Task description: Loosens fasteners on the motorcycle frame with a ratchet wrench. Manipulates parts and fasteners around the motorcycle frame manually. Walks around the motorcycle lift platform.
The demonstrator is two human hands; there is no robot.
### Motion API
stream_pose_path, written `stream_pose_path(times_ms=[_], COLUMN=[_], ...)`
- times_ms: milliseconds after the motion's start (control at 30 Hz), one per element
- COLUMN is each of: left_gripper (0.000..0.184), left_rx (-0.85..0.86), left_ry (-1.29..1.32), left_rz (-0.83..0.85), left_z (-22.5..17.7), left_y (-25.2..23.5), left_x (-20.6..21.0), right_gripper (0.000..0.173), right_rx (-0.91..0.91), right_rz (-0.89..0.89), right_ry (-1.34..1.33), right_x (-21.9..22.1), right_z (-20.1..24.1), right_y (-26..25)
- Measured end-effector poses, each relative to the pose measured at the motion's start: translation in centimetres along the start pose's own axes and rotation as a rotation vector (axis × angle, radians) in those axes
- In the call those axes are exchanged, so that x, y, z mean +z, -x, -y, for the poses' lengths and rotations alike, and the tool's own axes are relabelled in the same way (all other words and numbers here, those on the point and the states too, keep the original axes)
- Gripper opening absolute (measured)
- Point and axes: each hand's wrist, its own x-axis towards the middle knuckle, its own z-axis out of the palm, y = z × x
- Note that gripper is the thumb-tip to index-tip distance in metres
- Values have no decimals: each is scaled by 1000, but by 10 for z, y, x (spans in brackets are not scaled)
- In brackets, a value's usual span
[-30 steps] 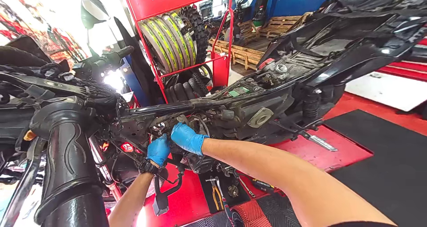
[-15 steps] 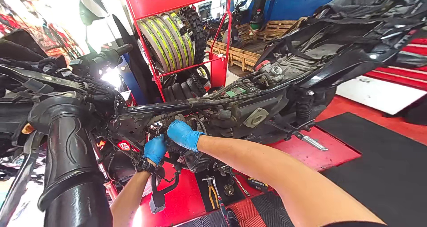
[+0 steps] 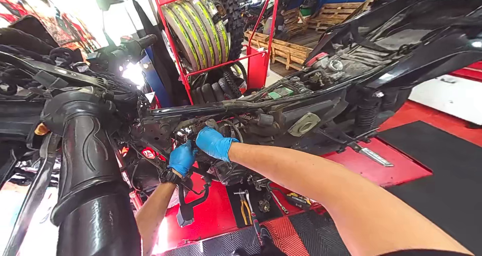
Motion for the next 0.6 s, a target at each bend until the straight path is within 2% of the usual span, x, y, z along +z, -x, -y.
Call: stream_pose_path(times_ms=[67, 200, 367, 600], left_gripper=[50, 42, 48, 42], left_rx=[16, -19, 0, -18], left_ry=[-30, -29, -27, -16], left_rz=[13, -10, -17, -5], left_z=[0, -3, 0, -4], left_y=[1, 1, 2, 1], left_x=[0, 1, 2, 2], right_gripper=[10, 10, 8, 8], right_rx=[-1, 14, -7, 25], right_rz=[5, -4, 52, 55], right_ry=[-27, -1, 13, 10], right_x=[-5, -1, -8, -3], right_z=[-1, -3, 0, -3], right_y=[0, -4, -5, -8])
